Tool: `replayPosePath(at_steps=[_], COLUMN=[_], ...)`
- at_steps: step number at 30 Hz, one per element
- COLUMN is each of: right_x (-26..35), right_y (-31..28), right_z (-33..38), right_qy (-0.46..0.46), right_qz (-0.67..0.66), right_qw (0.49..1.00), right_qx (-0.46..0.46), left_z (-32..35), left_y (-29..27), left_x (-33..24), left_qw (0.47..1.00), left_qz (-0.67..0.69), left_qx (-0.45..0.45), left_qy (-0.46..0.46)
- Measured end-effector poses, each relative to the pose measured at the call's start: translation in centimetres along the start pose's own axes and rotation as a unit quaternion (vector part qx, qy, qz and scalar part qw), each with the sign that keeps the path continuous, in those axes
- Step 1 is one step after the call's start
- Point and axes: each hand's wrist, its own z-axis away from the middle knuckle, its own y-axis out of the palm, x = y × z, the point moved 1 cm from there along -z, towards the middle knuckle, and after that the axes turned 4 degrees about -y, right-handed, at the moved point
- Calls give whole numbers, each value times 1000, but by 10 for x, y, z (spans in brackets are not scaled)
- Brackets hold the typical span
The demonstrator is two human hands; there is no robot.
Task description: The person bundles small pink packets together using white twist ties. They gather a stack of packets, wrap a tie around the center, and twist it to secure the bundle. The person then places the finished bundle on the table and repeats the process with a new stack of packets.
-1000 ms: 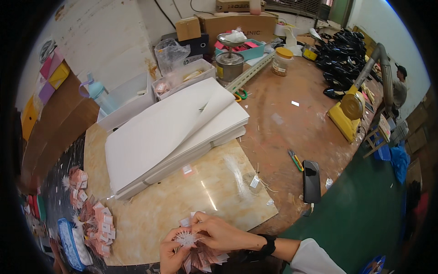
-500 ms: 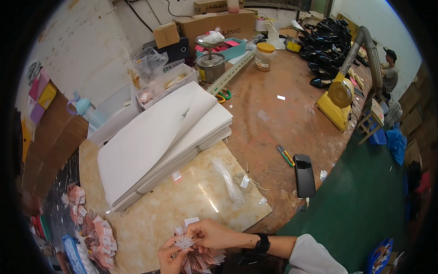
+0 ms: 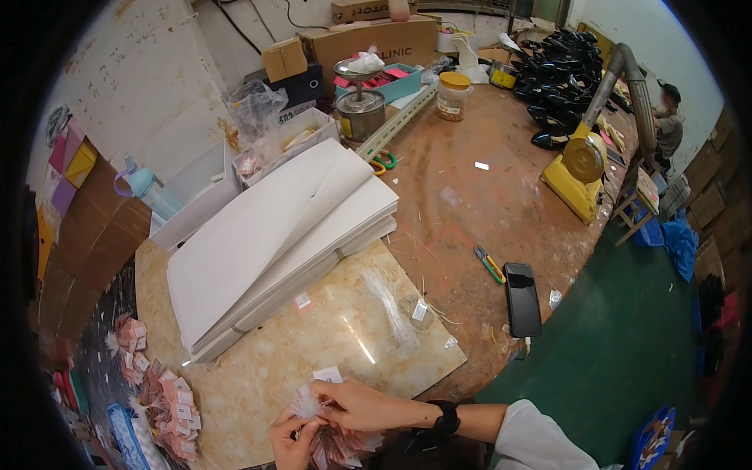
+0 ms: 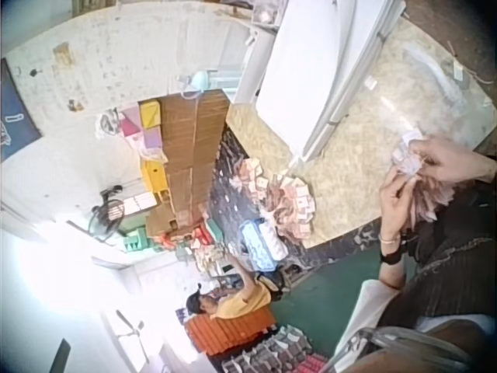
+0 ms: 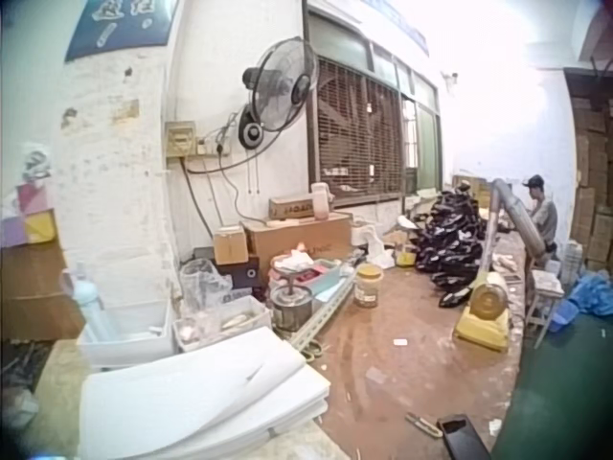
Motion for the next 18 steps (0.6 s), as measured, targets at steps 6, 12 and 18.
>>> replayPosePath(at_steps=[6, 12, 18], right_x=[-16, -14, -10], right_y=[3, 9, 1], right_z=[-4, -7, -9], right_qy=[-9, -92, -18], right_qz=[-135, 62, 123], right_qw=[990, 985, 991], right_qx=[-38, -133, -43], left_z=[1, 1, 1], left_y=[-2, -1, 1], left_x=[-2, 1, -7], left_qw=[997, 994, 997], left_qz=[48, 54, 2], left_qx=[-31, -59, -72], left_qy=[-52, -69, -19])
